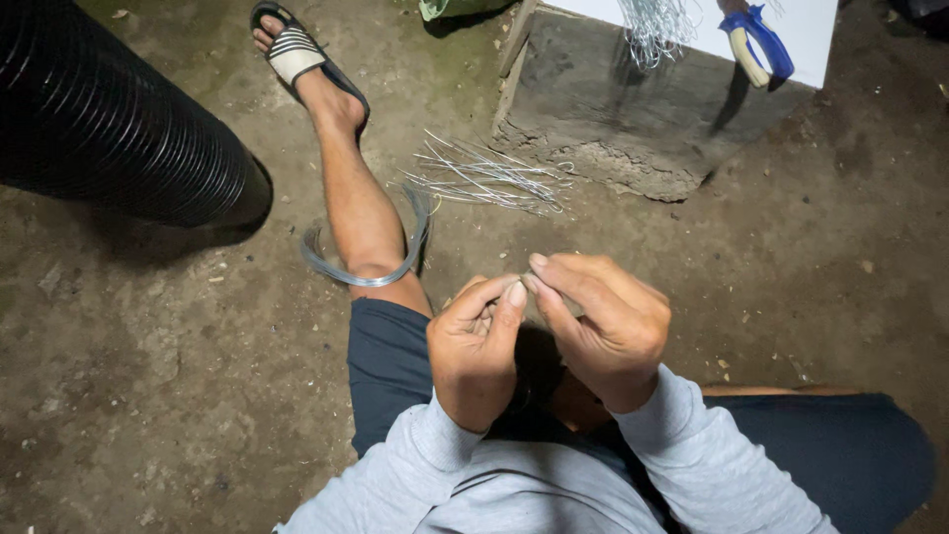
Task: The person sits on the floor and repeatedly bends thin metal wires by hand into looped shapes. They pull lengths from a coil resting on their leg, bend each piece, and place the finished loops on the floor.
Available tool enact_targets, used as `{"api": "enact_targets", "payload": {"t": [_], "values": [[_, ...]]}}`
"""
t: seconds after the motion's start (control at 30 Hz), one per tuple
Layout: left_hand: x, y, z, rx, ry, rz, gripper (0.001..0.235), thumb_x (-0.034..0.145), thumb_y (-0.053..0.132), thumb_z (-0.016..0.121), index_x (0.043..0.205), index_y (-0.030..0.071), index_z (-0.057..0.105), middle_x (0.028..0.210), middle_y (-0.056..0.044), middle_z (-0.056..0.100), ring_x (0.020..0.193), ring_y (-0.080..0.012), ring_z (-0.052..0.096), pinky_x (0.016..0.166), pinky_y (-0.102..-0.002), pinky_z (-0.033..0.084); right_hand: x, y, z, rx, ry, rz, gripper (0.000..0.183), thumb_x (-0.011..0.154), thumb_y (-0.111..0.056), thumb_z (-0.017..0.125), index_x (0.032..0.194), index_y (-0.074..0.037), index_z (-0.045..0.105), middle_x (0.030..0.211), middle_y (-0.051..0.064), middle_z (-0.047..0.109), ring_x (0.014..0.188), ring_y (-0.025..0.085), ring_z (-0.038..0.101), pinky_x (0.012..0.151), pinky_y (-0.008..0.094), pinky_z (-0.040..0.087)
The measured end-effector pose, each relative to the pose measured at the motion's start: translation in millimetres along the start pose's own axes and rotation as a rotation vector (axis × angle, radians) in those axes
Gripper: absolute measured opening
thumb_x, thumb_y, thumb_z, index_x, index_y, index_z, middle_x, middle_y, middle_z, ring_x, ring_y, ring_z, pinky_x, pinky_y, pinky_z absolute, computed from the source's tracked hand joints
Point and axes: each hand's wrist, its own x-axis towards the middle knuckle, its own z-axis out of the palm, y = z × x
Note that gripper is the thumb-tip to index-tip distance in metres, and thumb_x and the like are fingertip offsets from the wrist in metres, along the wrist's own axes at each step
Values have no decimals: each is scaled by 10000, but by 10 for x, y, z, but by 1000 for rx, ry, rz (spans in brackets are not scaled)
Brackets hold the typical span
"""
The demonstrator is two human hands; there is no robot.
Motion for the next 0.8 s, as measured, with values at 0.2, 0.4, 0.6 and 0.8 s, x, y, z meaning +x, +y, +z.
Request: {"api": "enact_targets", "payload": {"t": [0.2, 0.4, 0.6, 0.8], "values": [[78, -42, -95, 81, 43, -3, 188, 1054, 114, 606, 1116, -35, 703, 817, 6, 580, 706, -26, 472, 605, -214, 391, -6, 33, 42, 126, -69, 140, 297, 865, -14, 772, 1151, 9, 694, 1086, 147, 755, 933, 246, 769, 833, 306, 608], [449, -143, -284, -479, 208, 32, 193, 1102, 193, 553, 1158, 13, 590, 778, 20, 458, 615, -60, 406, 547, -245, 367, -261, -37, 290, 108, -299, 92, 356, 826, -86, 821, 1158, -18, 711, 1108, 157, 749, 972, 283, 760, 849, 326, 598], [512, -146, -302, -532, 294, 28, 194, 1103, 199, 546, 1151, 14, 583, 744, 28, 419, 567, -42, 341, 484, -222, 280, -422, -7, 441, 62, -312, 214, 182, 848, -87, 805, 1016, -35, 762, 996, 113, 769, 880, 243, 756, 758, 316, 596], [563, -42, -467, -645, 152, 38, 182, 1120, 185, 551, 1164, 9, 572, 758, 34, 400, 579, -47, 294, 499, -234, 233, -343, 93, 356, 292, -386, 414, 88, 856, -66, 783, 940, -41, 774, 872, 79, 760, 746, 197, 735, 672, 295, 560]]}}
